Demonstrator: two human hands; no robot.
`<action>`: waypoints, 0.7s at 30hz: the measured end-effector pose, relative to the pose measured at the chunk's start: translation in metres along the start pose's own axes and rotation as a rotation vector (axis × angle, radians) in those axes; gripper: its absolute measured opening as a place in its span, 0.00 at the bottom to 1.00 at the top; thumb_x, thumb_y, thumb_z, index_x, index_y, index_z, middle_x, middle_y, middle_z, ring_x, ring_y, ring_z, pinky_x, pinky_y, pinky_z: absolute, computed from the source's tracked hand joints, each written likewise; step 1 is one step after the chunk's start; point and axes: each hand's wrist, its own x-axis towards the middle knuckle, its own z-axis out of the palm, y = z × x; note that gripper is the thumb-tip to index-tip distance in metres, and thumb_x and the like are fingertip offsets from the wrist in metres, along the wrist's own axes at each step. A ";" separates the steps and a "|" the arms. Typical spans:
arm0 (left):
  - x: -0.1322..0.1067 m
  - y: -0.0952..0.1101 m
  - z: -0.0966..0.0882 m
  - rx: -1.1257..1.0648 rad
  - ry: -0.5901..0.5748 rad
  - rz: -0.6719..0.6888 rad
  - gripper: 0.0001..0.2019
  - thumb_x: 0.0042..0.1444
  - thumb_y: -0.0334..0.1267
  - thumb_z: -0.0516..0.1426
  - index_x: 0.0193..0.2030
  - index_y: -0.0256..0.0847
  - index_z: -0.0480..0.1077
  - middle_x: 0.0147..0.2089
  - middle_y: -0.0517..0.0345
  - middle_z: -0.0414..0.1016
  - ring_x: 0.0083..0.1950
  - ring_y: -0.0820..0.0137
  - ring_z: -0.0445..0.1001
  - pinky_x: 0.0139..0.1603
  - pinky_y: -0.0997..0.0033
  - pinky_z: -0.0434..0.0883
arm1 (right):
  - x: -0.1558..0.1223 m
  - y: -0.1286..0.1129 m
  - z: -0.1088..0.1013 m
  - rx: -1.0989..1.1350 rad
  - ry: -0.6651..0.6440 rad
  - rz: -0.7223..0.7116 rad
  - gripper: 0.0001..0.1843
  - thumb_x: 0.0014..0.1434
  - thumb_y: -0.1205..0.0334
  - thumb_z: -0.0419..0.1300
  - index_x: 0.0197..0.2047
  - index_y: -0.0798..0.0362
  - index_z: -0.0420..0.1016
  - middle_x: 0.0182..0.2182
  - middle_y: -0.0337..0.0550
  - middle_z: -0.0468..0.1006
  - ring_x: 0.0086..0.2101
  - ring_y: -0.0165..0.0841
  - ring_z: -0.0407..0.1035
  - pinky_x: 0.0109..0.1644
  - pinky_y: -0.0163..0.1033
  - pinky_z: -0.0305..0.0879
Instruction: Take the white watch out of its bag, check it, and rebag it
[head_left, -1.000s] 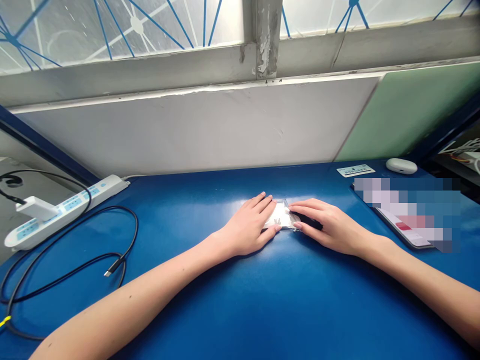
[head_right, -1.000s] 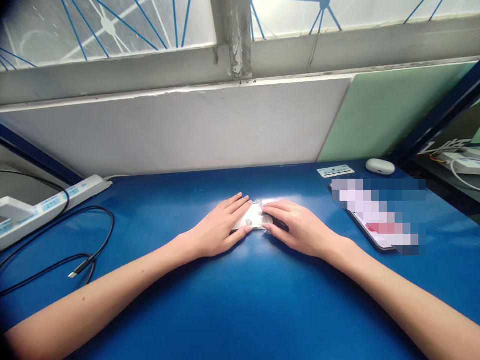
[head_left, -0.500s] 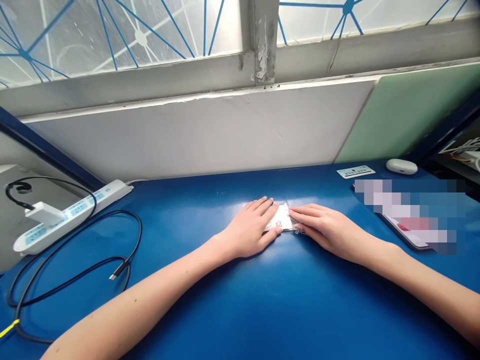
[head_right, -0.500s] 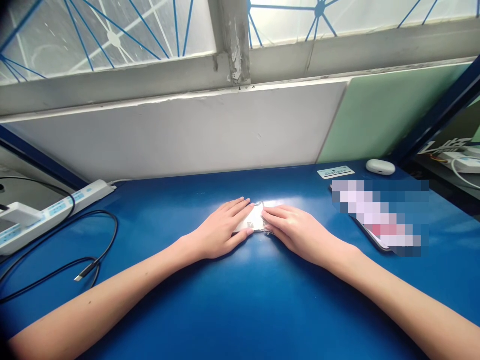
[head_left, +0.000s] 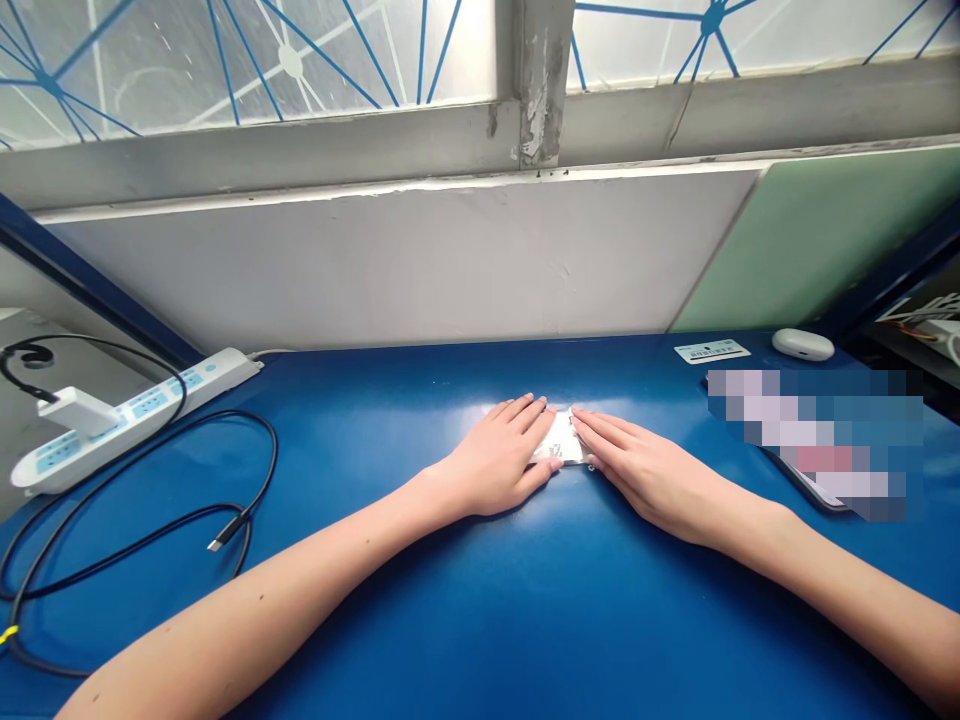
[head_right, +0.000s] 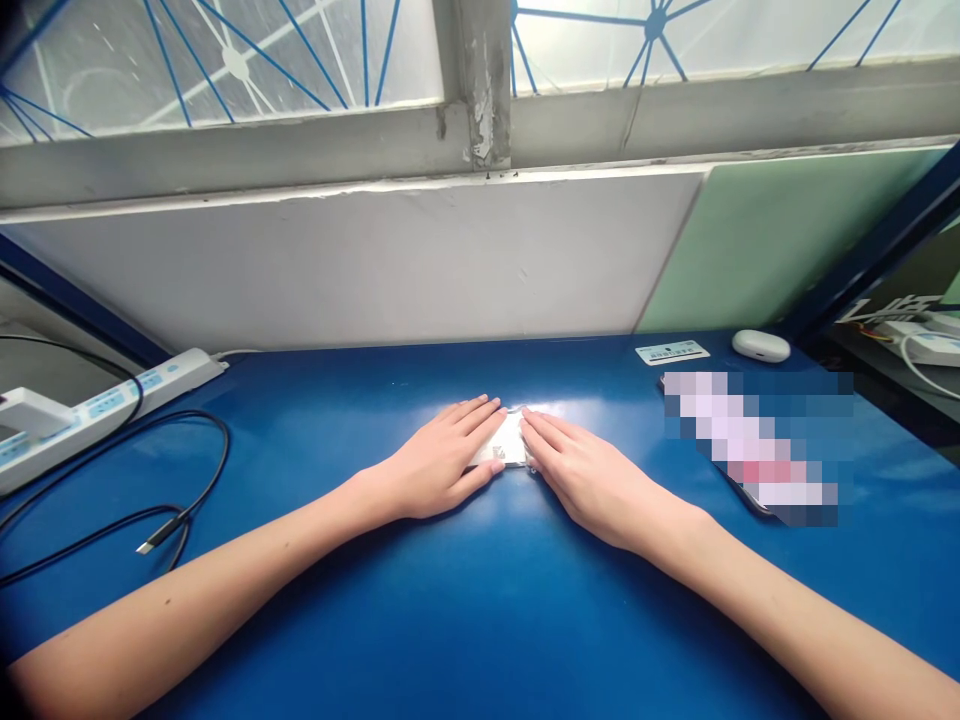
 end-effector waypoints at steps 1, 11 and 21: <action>0.000 0.000 0.000 0.003 0.001 0.000 0.32 0.71 0.51 0.45 0.72 0.30 0.53 0.74 0.38 0.53 0.76 0.51 0.50 0.73 0.51 0.51 | 0.000 -0.001 0.000 -0.011 -0.003 0.003 0.24 0.71 0.66 0.47 0.67 0.63 0.61 0.64 0.67 0.67 0.63 0.50 0.63 0.62 0.55 0.69; 0.003 0.001 -0.001 0.025 -0.041 -0.004 0.31 0.72 0.49 0.44 0.73 0.28 0.51 0.75 0.36 0.51 0.76 0.50 0.48 0.73 0.51 0.50 | 0.010 -0.016 -0.009 -0.210 -0.036 -0.062 0.25 0.70 0.62 0.49 0.63 0.73 0.65 0.58 0.75 0.72 0.58 0.56 0.69 0.57 0.56 0.72; 0.001 0.000 0.005 -0.098 0.053 -0.102 0.40 0.64 0.56 0.52 0.72 0.26 0.49 0.76 0.30 0.42 0.77 0.47 0.43 0.72 0.50 0.55 | 0.010 -0.003 -0.005 0.028 0.050 0.008 0.23 0.69 0.63 0.50 0.63 0.62 0.69 0.59 0.63 0.73 0.57 0.51 0.71 0.58 0.55 0.72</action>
